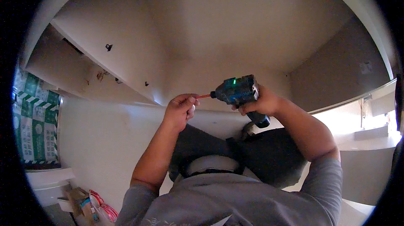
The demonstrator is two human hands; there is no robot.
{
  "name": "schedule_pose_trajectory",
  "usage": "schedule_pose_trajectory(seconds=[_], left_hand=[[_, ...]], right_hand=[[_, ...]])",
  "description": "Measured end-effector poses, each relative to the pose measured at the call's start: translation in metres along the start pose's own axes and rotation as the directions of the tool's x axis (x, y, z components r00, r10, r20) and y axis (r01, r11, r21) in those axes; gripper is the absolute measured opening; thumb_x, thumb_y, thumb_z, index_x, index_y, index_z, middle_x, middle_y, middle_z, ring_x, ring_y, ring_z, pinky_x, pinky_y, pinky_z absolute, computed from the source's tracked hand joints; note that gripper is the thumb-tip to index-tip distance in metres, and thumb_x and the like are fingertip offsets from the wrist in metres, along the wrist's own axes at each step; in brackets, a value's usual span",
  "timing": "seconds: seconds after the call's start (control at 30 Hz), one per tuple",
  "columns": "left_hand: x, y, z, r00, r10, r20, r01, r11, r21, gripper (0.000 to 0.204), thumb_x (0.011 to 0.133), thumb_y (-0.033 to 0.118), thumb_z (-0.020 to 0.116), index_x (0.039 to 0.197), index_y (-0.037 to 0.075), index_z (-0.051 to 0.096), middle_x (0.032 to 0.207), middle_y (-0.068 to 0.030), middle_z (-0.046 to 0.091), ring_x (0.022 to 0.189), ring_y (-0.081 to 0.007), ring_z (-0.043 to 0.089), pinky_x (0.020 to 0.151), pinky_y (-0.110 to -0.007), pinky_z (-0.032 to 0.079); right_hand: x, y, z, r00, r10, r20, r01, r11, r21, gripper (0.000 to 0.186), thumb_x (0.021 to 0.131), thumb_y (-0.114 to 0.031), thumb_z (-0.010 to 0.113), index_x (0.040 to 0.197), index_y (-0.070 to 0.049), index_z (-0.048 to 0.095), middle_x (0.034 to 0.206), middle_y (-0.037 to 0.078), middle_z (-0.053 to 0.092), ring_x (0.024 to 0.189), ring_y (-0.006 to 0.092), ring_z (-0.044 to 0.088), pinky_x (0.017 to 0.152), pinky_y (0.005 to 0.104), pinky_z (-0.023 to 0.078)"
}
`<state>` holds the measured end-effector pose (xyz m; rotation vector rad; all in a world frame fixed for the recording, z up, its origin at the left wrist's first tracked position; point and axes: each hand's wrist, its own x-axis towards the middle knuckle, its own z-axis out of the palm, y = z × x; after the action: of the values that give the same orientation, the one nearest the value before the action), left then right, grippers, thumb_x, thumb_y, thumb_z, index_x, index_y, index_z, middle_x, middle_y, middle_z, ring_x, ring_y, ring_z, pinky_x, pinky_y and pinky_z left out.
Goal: The person uses a power drill to screw small brackets or hardware into the interior walls of a wooden cabinet unit.
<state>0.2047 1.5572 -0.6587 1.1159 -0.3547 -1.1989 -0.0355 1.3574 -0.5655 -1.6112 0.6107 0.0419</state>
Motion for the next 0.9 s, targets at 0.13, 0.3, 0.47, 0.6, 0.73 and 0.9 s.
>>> schedule_pose_trajectory(seconds=[0.13, 0.3, 0.47, 0.6, 0.73, 0.9], left_hand=[[-0.007, 0.013, 0.002, 1.0, -0.022, -0.001, 0.022, 0.976, 0.216, 0.021, 0.094, 0.016, 0.067, 0.107, 0.0, 0.068, 0.085, -0.0046, 0.068, 0.056, -0.006, 0.044, 0.048, -0.023, 0.034], [-0.012, 0.019, 0.011, 0.999, -0.04, 0.006, 0.036, 0.948, 0.316, 0.019, 0.091, 0.013, 0.071, 0.103, -0.001, 0.071, 0.081, -0.0035, 0.068, 0.056, -0.0057, 0.046, 0.049, -0.022, 0.036], [-0.011, 0.018, 0.01, 0.999, -0.041, 0.004, 0.038, 0.957, 0.287, 0.019, 0.088, 0.011, 0.074, 0.103, -0.001, 0.071, 0.081, -0.003, 0.068, 0.058, -0.0054, 0.047, 0.051, -0.022, 0.037], [-0.008, 0.023, 0.006, 0.999, 0.007, 0.05, -0.033, 0.838, 0.544, 0.021, 0.086, 0.012, 0.076, 0.102, -0.001, 0.073, 0.083, -0.0048, 0.07, 0.064, -0.0095, 0.055, 0.059, -0.025, 0.045], [-0.007, 0.03, 0.006, 0.978, 0.109, 0.175, -0.204, 0.644, 0.737, 0.021, 0.084, 0.011, 0.077, 0.101, -0.001, 0.074, 0.084, -0.0058, 0.071, 0.073, -0.0137, 0.062, 0.068, -0.028, 0.05], [-0.002, 0.031, 0.016, 0.979, 0.104, 0.173, -0.194, 0.729, 0.657, 0.019, 0.086, 0.012, 0.074, 0.099, -0.001, 0.074, 0.081, -0.006, 0.07, 0.068, -0.0105, 0.058, 0.06, -0.026, 0.047]], right_hand=[[-0.004, -0.011, 0.0, 1.0, -0.021, 0.011, 0.021, 0.999, 0.032, 0.046, 0.07, -0.004, 0.08, 0.112, -0.004, 0.063, 0.095, 0.008, 0.074, 0.082, 0.0191, 0.069, 0.075, 0.036, 0.056], [-0.003, -0.005, -0.003, 0.998, -0.021, 0.067, 0.016, 0.997, 0.08, 0.043, 0.072, -0.006, 0.081, 0.111, -0.004, 0.064, 0.091, 0.007, 0.073, 0.079, 0.0173, 0.068, 0.073, 0.035, 0.056], [-0.002, -0.008, -0.007, 0.997, -0.03, 0.075, 0.031, 1.0, -0.002, 0.041, 0.072, -0.009, 0.083, 0.109, -0.005, 0.065, 0.09, 0.006, 0.073, 0.079, 0.0163, 0.067, 0.072, 0.0344, 0.055], [-0.005, -0.011, -0.009, 0.997, 0.031, 0.066, -0.029, 0.999, -0.026, 0.041, 0.072, -0.01, 0.083, 0.108, -0.005, 0.065, 0.09, 0.006, 0.073, 0.08, 0.0162, 0.067, 0.074, 0.0342, 0.054], [0.0, -0.008, -0.012, 0.993, 0.027, 0.112, -0.024, 0.999, -0.028, 0.045, 0.069, -0.01, 0.083, 0.109, -0.005, 0.065, 0.092, 0.007, 0.073, 0.084, 0.0176, 0.067, 0.079, 0.0351, 0.054], [0.013, 0.034, -0.017, 0.995, 0.027, 0.093, -0.016, 0.993, -0.121, 0.056, 0.065, -0.011, 0.085, 0.116, -0.005, 0.063, 0.096, 0.008, 0.073, 0.091, 0.0202, 0.067, 0.087, 0.0368, 0.052]])
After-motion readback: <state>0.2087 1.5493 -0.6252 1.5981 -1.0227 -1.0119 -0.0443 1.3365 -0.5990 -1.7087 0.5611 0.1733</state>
